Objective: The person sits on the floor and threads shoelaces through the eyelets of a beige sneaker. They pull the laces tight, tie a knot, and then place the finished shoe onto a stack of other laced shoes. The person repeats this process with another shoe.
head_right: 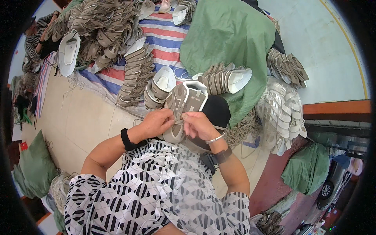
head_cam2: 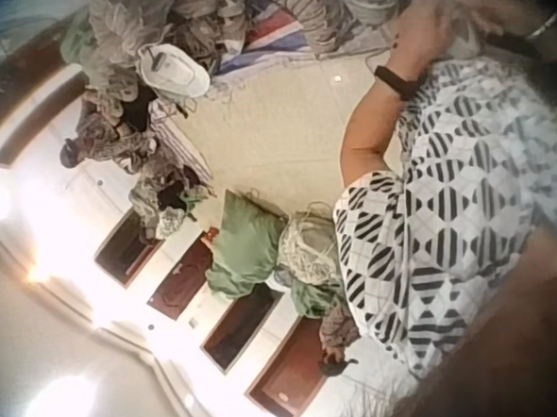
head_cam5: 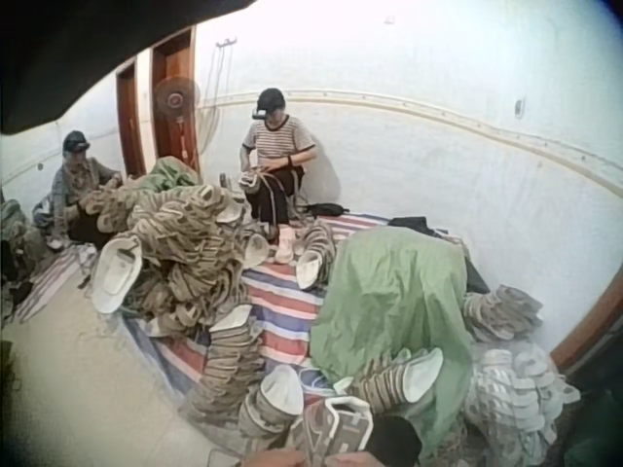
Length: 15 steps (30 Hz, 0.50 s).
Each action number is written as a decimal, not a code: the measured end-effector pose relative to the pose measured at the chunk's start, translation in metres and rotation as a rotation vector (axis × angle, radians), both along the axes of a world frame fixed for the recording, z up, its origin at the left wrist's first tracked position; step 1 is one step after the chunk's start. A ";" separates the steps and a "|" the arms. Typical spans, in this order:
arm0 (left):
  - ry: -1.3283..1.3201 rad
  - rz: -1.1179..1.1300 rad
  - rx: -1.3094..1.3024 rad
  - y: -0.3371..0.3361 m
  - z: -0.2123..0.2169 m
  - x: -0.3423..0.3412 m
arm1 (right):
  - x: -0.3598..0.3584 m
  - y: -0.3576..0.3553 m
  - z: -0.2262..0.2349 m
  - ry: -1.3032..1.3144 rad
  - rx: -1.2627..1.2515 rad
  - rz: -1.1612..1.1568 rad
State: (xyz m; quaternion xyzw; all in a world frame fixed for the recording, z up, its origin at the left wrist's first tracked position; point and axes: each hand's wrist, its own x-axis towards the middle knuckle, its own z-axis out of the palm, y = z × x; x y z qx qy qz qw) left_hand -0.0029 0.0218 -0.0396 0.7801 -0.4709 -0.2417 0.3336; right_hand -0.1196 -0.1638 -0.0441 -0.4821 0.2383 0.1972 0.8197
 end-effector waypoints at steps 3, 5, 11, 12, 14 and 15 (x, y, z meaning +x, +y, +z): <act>0.046 0.047 0.001 -0.002 -0.002 0.000 | -0.001 0.005 -0.001 -0.032 -0.008 -0.031; 0.100 0.130 0.031 -0.003 -0.004 -0.004 | -0.004 0.009 0.004 -0.021 -0.029 -0.042; 0.181 0.205 0.176 -0.009 -0.003 0.001 | -0.015 0.029 0.012 -0.019 -0.079 -0.106; 0.135 0.199 0.182 -0.011 -0.003 0.000 | -0.016 0.035 0.015 -0.021 -0.106 -0.131; -0.228 0.091 0.033 -0.018 0.010 -0.012 | -0.017 0.042 0.004 -0.050 -0.213 -0.096; -0.295 0.058 -0.044 -0.020 0.013 -0.015 | -0.017 0.044 0.004 -0.057 -0.250 -0.082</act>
